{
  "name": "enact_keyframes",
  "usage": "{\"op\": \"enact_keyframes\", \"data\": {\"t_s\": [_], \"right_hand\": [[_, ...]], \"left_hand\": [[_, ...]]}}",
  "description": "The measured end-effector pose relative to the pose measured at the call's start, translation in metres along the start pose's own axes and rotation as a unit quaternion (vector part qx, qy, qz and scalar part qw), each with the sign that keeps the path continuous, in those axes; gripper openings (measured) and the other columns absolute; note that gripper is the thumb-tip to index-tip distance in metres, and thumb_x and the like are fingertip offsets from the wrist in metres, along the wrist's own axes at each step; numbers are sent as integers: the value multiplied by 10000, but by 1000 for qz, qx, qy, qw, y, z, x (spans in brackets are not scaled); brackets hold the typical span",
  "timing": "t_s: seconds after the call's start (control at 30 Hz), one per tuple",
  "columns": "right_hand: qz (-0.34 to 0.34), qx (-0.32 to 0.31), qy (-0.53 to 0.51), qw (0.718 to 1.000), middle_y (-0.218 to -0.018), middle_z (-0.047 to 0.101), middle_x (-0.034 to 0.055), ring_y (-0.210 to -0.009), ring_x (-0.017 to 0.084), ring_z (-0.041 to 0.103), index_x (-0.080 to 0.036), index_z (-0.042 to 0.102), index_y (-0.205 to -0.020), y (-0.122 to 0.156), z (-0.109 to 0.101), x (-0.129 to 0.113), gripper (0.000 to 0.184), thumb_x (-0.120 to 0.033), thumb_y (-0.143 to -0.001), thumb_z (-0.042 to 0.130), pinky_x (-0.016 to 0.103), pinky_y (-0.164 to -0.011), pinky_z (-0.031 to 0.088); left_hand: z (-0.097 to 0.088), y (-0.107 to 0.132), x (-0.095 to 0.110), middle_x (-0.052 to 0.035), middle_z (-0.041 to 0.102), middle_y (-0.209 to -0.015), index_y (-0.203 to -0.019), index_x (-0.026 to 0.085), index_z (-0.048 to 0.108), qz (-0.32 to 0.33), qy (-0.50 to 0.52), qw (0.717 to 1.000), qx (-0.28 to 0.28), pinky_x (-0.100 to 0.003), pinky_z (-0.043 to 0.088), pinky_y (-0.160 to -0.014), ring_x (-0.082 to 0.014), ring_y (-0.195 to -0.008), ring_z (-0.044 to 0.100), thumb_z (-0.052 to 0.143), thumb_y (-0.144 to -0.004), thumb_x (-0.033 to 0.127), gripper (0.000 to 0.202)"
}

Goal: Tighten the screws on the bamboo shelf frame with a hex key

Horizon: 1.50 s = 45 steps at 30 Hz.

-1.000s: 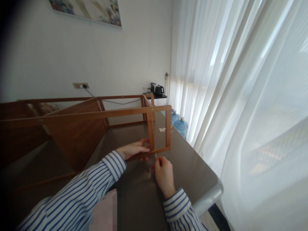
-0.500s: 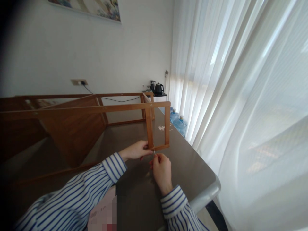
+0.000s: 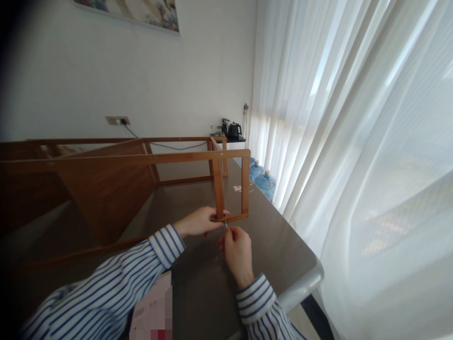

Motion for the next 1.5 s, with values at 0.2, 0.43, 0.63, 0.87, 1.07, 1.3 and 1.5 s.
{"op": "enact_keyframes", "data": {"t_s": [0.2,0.43,0.63,0.87,1.07,1.3,1.5], "right_hand": [[16,5,-44,999,-583,639,26,-449,129,558,-151,618,-724,-1,0,1,232,-355,-773,520,218,-423,405],[72,-6,-164,984,-587,632,23,-445,100,535,-133,608,-713,1,4,6,235,-368,-706,606,195,-403,385],[116,-27,-283,952,-639,618,14,-480,66,515,-144,620,-745,4,11,10,233,-366,-681,646,173,-441,421],[115,-22,-327,938,-635,618,13,-481,65,520,-127,590,-786,6,16,14,311,-382,-649,704,169,-422,417],[83,-7,-299,951,-628,633,-6,-471,75,539,-162,539,-942,5,11,13,396,-429,-692,692,172,-425,415],[7,-44,-188,981,-826,688,83,-652,154,640,-134,600,-1004,8,4,1,435,-511,-786,594,227,-486,477],[-235,-87,182,951,-1074,677,92,-872,168,659,-169,516,-1250,18,-6,-24,364,-330,-930,449,258,-691,524]], "left_hand": [[0,0,5,-27,699,-897,-1235,173,578,1,8,1000,-15,-201,423,-416,-91,-455,539,574,-773,384,507],[2,0,9,-33,697,-819,-1144,111,633,5,25,999,-25,-210,410,-425,-100,-458,533,575,-765,370,463],[3,-1,8,-39,694,-796,-1011,99,679,9,32,999,-19,-204,398,-427,-93,-454,518,574,-763,378,388],[5,-3,3,-48,697,-842,-1006,104,678,10,43,999,-18,-203,404,-437,-83,-460,503,586,-757,434,424],[4,-2,5,-12,669,-731,-1102,133,657,22,50,998,-14,-194,384,-424,-81,-455,480,577,-776,448,461],[5,-1,7,-18,659,-697,-1038,101,675,16,51,998,-18,-201,386,-427,-86,-448,484,576,-781,454,448],[6,-3,2,-51,700,-851,-1083,106,663,15,49,999,-13,-208,386,-423,-86,-452,492,574,-776,410,441]]}}
Point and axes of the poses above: each hand's wrist, its own y-axis away from the middle knuckle, its own z-axis out of the palm, x = y × z, the point moved 7 cm from there along -y, towards the middle knuckle
